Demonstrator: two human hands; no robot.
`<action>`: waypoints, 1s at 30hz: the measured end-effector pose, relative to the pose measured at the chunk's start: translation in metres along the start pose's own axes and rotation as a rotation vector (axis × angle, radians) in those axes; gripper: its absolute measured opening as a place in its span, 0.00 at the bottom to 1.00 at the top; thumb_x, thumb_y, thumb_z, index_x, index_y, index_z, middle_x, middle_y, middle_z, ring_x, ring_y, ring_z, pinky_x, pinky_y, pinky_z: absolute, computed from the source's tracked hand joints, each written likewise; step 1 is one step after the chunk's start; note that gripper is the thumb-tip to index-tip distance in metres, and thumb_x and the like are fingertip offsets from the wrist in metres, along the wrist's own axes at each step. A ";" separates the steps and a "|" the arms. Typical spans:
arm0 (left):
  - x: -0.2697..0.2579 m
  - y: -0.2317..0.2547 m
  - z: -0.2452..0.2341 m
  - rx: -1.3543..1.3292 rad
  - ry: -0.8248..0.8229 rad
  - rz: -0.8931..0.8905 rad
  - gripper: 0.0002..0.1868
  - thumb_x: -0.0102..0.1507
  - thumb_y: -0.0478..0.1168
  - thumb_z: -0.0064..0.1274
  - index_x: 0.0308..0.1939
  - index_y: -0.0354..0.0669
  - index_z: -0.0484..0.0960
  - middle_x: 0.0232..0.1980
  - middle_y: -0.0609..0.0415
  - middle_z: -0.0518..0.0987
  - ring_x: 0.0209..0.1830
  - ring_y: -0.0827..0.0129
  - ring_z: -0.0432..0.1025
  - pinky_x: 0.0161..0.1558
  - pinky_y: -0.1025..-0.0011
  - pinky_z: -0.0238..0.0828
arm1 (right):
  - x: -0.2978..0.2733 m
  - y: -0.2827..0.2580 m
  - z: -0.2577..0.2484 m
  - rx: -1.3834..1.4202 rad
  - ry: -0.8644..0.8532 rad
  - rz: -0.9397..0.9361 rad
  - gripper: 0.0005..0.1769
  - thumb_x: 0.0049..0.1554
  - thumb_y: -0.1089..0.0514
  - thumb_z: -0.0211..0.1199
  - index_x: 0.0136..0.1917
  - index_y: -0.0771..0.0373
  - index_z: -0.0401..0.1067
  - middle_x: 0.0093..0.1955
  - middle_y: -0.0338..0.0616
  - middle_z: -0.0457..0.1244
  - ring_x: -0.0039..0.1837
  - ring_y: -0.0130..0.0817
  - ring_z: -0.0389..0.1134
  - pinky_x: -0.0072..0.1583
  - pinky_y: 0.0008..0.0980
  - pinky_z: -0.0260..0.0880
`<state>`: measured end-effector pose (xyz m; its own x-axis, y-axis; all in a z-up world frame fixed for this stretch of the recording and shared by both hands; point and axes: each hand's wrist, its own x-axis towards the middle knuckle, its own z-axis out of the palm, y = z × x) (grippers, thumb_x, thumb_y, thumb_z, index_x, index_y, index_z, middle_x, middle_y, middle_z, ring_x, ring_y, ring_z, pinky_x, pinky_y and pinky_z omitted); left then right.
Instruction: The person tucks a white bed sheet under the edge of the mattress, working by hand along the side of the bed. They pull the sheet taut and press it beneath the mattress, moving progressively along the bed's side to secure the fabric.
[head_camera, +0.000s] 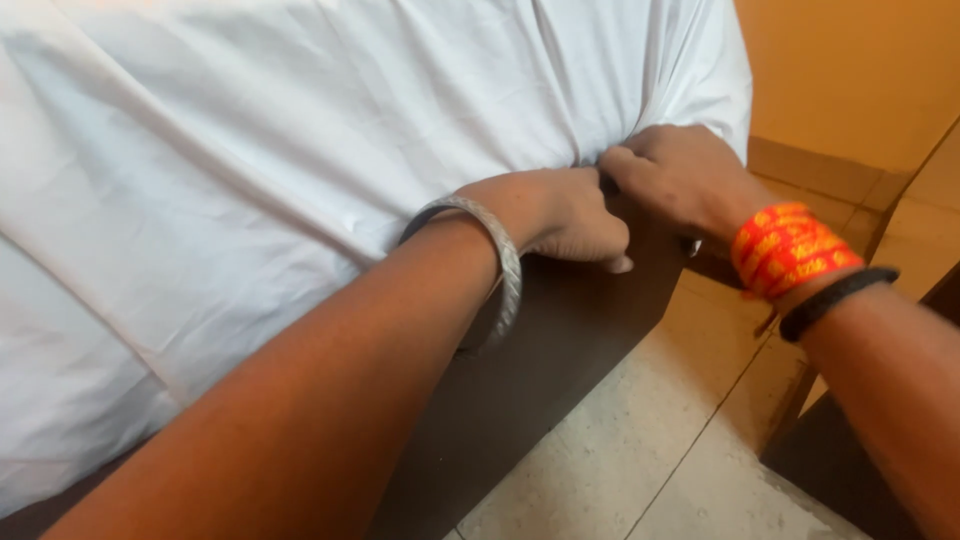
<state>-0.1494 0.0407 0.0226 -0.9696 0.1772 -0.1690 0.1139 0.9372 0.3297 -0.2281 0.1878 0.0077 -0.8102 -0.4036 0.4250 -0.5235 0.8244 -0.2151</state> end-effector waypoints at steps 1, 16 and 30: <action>-0.003 0.001 0.003 0.040 0.015 0.036 0.41 0.56 0.55 0.59 0.67 0.34 0.71 0.67 0.40 0.75 0.68 0.51 0.70 0.67 0.60 0.66 | 0.005 -0.002 0.001 -0.060 -0.120 0.057 0.27 0.63 0.41 0.46 0.54 0.63 0.78 0.58 0.62 0.70 0.58 0.60 0.70 0.62 0.49 0.67; 0.020 0.003 0.010 0.060 0.183 0.019 0.38 0.57 0.58 0.57 0.60 0.30 0.77 0.62 0.35 0.78 0.63 0.49 0.74 0.62 0.63 0.71 | 0.047 0.031 0.030 -0.585 -0.169 -0.188 0.19 0.63 0.50 0.48 0.54 0.52 0.80 0.56 0.53 0.70 0.58 0.54 0.72 0.61 0.50 0.72; 0.013 0.007 0.015 -0.028 0.245 0.010 0.22 0.60 0.44 0.51 0.55 0.38 0.83 0.59 0.38 0.80 0.62 0.52 0.75 0.61 0.62 0.72 | -0.001 0.052 0.056 -0.073 0.323 -0.385 0.19 0.65 0.54 0.46 0.51 0.64 0.76 0.57 0.58 0.67 0.67 0.66 0.59 0.69 0.70 0.47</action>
<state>-0.1582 0.0542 0.0082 -0.9924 0.1051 0.0636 0.1210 0.9263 0.3567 -0.2693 0.2091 -0.0536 -0.4333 -0.5495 0.7143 -0.7390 0.6703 0.0674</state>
